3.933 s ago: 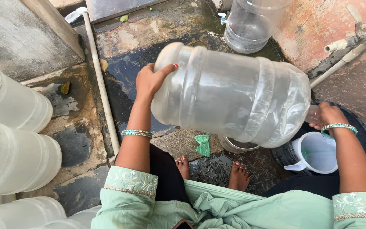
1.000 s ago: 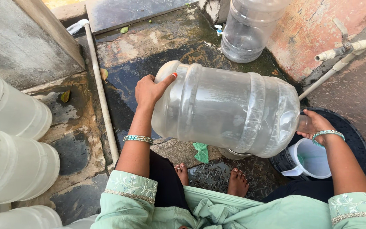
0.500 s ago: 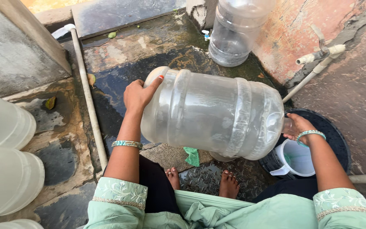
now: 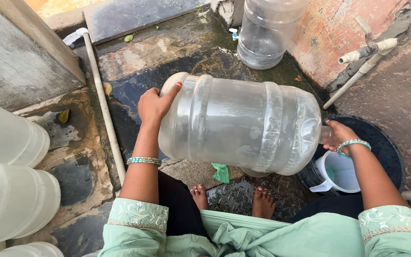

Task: The person sits on the ground holding a large transparent water jug tilted in both hands, continuously pouring water from it into a small cup held in the other hand. The person keeps the jug tilted over a bucket area beside several other stacked water jugs.

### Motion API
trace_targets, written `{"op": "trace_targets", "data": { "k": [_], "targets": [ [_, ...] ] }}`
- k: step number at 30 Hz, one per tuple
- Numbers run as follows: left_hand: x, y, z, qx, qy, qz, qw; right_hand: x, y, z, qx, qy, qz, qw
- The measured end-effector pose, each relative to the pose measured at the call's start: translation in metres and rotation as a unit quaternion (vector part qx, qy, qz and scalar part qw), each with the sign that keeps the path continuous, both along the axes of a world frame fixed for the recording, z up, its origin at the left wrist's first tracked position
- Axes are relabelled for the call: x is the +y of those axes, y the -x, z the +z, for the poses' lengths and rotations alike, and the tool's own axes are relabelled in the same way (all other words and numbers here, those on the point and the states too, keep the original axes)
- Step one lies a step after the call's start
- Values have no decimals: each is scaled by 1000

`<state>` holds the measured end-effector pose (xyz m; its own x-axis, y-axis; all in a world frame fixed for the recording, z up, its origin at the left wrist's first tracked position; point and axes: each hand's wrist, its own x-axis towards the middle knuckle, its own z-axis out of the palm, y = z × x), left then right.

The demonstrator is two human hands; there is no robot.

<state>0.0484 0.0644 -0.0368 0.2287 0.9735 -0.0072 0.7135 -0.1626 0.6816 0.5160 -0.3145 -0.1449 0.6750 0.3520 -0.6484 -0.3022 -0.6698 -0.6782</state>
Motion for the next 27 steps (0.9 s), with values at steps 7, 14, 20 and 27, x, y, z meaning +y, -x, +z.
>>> {"op": "trace_targets", "data": {
  "k": [7,14,20,27],
  "targets": [
    [-6,4,18,-70,-7,25,997,4,-8,5,-106,-99,-72,987],
    [-2,11,25,-174,32,65,982,-4,-26,7,-156,-177,-122,964],
    [-4,-3,4,-29,86,-39,995,-16,-29,1,-109,-87,-57,989],
    [-10,2,14,-120,146,-30,981,-11,-17,-6,-46,-63,-46,996]
  ]
}}
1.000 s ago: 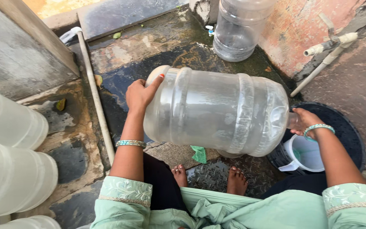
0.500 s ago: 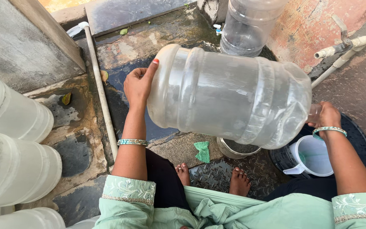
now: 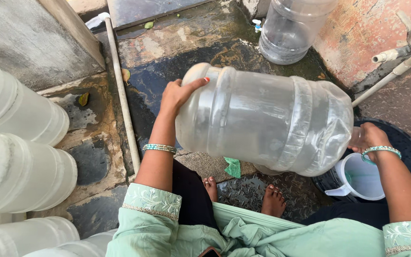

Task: The person sits on the ground holding a large transparent water jug tilted in both hands, continuously pouring water from it into a small cup held in the other hand. The person keeps the jug tilted over a bucket area beside several other stacked water jugs.

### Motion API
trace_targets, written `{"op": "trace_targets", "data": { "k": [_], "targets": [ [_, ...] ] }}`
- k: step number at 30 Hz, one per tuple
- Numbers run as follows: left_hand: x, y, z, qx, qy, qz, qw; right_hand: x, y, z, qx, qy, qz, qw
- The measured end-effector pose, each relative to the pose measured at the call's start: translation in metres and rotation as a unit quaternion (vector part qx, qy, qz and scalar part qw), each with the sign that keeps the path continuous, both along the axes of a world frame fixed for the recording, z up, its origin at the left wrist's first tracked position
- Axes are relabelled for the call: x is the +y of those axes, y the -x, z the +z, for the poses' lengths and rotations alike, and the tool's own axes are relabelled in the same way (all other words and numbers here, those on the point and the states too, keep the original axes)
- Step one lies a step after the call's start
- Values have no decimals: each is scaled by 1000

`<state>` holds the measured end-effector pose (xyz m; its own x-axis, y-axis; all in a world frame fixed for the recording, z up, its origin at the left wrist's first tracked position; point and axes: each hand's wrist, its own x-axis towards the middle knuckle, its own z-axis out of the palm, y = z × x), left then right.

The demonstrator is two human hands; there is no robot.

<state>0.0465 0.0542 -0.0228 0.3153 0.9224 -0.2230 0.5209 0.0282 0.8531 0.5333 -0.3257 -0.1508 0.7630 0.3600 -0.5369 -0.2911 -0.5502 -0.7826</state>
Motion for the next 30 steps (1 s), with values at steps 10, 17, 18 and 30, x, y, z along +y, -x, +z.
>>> {"op": "trace_targets", "data": {
  "k": [10,17,18,30],
  "targets": [
    [-9,2,13,-95,5,-2,995,0,-4,12,-17,-66,-10,998],
    [-18,-4,17,-42,31,19,998,-3,-4,17,39,-43,32,998],
    [-19,-4,18,-34,21,16,999,-3,-2,17,43,-35,34,998],
    [-14,2,16,-7,-25,16,1000,2,-4,15,23,13,34,999]
  ]
}}
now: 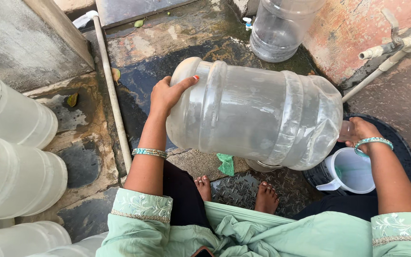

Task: The person sits on the ground holding a large transparent water jug tilted in both hands, continuously pouring water from it into a small cup held in the other hand. The person keeps the jug tilted over a bucket area beside several other stacked water jugs.

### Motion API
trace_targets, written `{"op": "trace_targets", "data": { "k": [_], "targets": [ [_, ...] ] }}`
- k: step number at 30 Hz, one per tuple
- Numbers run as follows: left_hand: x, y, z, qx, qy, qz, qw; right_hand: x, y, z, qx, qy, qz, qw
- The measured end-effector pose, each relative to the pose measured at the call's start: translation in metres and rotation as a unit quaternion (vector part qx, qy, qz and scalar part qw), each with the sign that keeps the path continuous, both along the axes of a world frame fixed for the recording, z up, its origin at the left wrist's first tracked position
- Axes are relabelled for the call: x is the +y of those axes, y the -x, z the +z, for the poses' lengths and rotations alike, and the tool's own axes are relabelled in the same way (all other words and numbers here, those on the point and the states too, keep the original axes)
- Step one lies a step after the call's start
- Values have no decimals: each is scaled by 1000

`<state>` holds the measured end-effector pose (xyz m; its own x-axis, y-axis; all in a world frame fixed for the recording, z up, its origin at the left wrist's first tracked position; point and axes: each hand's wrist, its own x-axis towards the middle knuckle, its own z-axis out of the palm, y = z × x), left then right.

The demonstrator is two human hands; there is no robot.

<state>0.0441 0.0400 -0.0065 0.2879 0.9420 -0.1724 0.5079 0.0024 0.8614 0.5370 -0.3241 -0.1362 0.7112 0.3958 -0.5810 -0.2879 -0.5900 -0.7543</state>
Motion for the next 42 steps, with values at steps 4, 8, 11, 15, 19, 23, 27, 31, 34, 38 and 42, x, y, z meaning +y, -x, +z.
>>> {"op": "trace_targets", "data": {
  "k": [4,8,11,15,19,23,27,31,34,38,42],
  "targets": [
    [-1,0,0,-7,-8,6,1000,0,2,0,-14,3,10,1000],
    [-2,0,-1,1,-22,2,1000,-1,5,1,-13,22,6,1000],
    [-2,0,0,25,-13,-8,1000,-2,6,2,-5,36,14,999],
    [-1,1,0,21,-23,-5,1000,-2,8,2,8,25,23,999],
    [-1,1,0,25,-28,-7,999,0,11,0,-4,22,22,1000],
    [-3,1,2,20,-27,-6,999,2,11,-1,-30,30,2,999],
    [-3,2,3,25,-24,-14,999,3,12,-1,-43,35,-26,998],
    [-2,2,1,35,-49,-9,998,4,14,-4,-47,19,-42,998],
    [-1,0,-2,37,-46,-13,998,4,14,-2,-51,-2,-41,998],
    [0,1,-2,34,-61,-8,998,3,17,2,-68,-9,-31,997],
    [-2,3,0,13,-18,4,1000,3,20,3,-115,-13,-44,992]
  ]
}}
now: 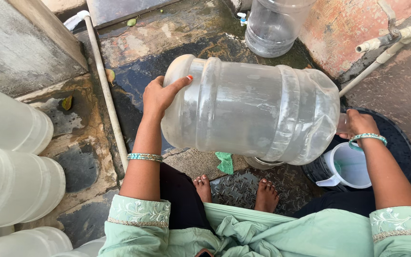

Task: The person sits on the ground holding a large transparent water jug tilted in both hands, continuously pouring water from it into a small cup held in the other hand. The person keeps the jug tilted over a bucket area beside several other stacked water jugs.

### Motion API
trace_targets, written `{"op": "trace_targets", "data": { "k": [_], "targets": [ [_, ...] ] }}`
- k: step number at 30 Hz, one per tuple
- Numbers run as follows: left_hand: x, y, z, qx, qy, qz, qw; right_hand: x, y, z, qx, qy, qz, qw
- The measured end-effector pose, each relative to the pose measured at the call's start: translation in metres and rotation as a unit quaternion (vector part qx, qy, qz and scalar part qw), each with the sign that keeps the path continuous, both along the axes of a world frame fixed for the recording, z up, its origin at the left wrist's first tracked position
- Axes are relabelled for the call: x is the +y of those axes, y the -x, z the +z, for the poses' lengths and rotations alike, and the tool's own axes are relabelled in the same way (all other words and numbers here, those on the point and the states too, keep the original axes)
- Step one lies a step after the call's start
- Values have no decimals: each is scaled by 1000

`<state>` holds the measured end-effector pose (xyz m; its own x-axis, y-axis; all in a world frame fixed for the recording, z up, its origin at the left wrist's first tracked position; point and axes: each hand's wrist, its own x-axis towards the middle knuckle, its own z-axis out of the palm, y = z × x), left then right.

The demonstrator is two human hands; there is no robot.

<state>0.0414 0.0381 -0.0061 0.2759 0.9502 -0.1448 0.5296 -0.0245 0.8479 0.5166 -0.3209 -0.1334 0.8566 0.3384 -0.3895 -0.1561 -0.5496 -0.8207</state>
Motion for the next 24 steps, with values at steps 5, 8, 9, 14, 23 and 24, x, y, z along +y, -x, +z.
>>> {"op": "trace_targets", "data": {
  "k": [5,8,9,14,23,24],
  "targets": [
    [1,2,2,-12,2,4,1000,2,0,-2,-15,-2,9,1000],
    [1,2,0,-6,-11,4,1000,0,-2,-4,-13,5,4,1000],
    [1,1,-1,-5,-14,3,1000,0,-2,-4,-12,10,1,1000],
    [3,2,-3,11,-9,2,1000,1,-1,-4,-3,15,9,1000],
    [3,5,-6,27,-24,-1,999,2,1,-7,27,16,24,999],
    [4,4,-6,33,-27,-4,999,2,1,-8,28,20,30,999]
  ]
}}
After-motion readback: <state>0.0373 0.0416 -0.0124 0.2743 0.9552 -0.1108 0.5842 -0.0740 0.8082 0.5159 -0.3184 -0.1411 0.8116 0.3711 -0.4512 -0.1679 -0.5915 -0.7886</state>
